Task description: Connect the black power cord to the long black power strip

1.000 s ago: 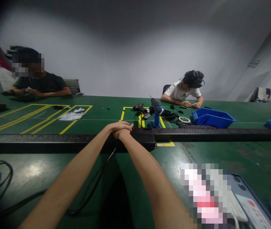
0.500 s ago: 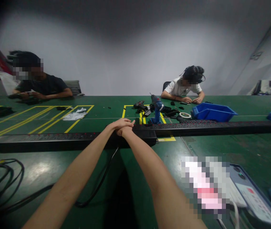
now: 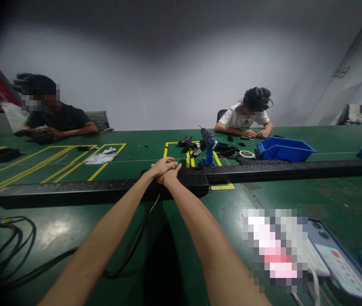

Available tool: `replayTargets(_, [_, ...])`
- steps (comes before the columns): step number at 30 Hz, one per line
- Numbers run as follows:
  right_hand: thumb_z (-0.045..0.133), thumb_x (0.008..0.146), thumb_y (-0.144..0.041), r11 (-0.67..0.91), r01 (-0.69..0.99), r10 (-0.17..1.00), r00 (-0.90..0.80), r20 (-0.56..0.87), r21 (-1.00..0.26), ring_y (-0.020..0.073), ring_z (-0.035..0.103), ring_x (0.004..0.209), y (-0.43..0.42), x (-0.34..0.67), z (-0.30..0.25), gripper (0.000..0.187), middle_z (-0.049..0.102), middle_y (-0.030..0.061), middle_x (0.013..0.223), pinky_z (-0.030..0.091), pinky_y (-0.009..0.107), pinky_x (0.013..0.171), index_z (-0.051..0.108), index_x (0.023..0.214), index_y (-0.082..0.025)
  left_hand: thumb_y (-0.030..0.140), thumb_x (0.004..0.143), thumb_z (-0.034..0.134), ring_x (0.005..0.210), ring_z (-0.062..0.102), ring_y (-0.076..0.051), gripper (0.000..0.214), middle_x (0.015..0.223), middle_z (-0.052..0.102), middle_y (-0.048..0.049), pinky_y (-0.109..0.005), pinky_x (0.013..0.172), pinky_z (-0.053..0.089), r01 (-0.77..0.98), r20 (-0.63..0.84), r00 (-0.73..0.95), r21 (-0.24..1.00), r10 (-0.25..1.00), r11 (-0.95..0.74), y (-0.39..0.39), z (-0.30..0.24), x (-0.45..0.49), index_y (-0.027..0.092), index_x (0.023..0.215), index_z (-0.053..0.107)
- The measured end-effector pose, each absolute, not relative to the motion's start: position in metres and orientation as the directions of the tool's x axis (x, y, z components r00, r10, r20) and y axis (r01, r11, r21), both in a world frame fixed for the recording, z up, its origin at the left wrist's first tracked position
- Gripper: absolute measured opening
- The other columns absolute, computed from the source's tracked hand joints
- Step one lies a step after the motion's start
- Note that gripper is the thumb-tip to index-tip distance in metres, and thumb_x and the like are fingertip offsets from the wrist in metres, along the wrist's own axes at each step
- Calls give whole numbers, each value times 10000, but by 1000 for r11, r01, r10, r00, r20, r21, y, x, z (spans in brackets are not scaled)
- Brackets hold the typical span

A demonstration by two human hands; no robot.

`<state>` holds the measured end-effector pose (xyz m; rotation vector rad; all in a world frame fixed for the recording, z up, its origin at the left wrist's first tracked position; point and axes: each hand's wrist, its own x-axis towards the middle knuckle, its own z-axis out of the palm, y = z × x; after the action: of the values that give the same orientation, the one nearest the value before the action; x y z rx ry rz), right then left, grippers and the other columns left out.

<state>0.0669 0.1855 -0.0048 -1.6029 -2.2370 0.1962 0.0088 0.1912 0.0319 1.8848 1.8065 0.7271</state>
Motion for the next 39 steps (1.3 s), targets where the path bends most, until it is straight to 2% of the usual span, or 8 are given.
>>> replayTargets(2, [691, 781, -322, 333, 891, 941, -297, 160, -309, 345, 210, 1414, 183, 70, -6, 614, 369, 125, 1525, -15, 636, 1098, 530, 1367, -234, 520, 836, 558, 1175, 577, -252, 495, 1281, 644, -78, -396, 1068, 342, 745, 154, -23, 662, 988, -86, 190, 29, 8, 241, 1242, 607])
replayTargets(5, [644, 805, -366, 255, 901, 967, -231, 108, -352, 351, 192, 1429, 181, 74, -5, 747, 340, 202, 1516, 2, 660, 1104, 369, 1473, -177, 478, 885, 504, 1211, 549, -234, 437, 1347, 587, -61, -398, 1089, 324, 701, 310, -102, 696, 945, -153, 181, 22, 6, 257, 1254, 587])
replayTargets(11, [266, 976, -365, 207, 835, 975, -137, 173, -510, 347, 236, 1411, 176, 77, -2, 489, 436, 194, 1433, 57, 699, 1071, 441, 1393, -181, 288, 915, 391, 1172, 551, -210, 321, 1216, 643, -60, -356, 1037, 394, 737, 574, -99, 591, 813, -328, 149, 3, -18, 214, 1112, 633])
replayTargets(13, [330, 946, -326, 272, 831, 955, -172, 241, -485, 351, 194, 1427, 173, 79, 0, 490, 400, 182, 1465, 38, 683, 1079, 429, 1406, -190, 225, 882, 404, 1108, 576, -217, 294, 1121, 679, -51, -376, 1017, 403, 777, 586, -30, 523, 809, -350, 140, -4, -28, 217, 1029, 659])
replayTargets(17, [404, 893, -258, 421, 825, 882, -275, 382, -378, 333, 107, 1455, 167, 93, 10, 536, 360, 160, 1494, -39, 642, 1101, 417, 1425, -197, 166, 836, 417, 1100, 579, -229, 344, 1127, 689, -44, -404, 1003, 404, 827, 578, 62, 426, 814, -366, 127, -11, -43, 231, 1085, 647])
replayTargets(27, [356, 867, -153, 234, 861, 904, -21, 427, -452, 306, 234, 1401, 181, 171, 4, 482, 439, 116, 1420, 65, 641, 1096, 541, 1302, -248, 228, 831, 463, 1033, 599, -256, 274, 1004, 723, -46, -446, 1007, 392, 857, 500, 169, 351, 850, -377, 118, -18, -38, 251, 968, 699])
replayTargets(32, [386, 847, -153, 240, 865, 918, -54, 393, -441, 286, 340, 1328, 175, 180, -17, 427, 515, 131, 1326, 79, 570, 1128, 598, 1211, -224, 232, 805, 505, 1071, 561, -283, 260, 1038, 701, -60, -469, 965, 411, 869, 521, 223, 276, 824, -410, 117, -19, -39, 261, 983, 691])
replayTargets(39, [383, 855, -146, 297, 870, 880, -89, 467, -394, 276, 343, 1318, 171, 180, -19, 392, 513, 120, 1317, 84, 526, 1135, 627, 1152, -221, 209, 800, 507, 1114, 525, -285, 257, 1089, 668, -67, -461, 970, 413, 869, 512, 249, 256, 822, -423, 117, -17, -40, 254, 991, 672])
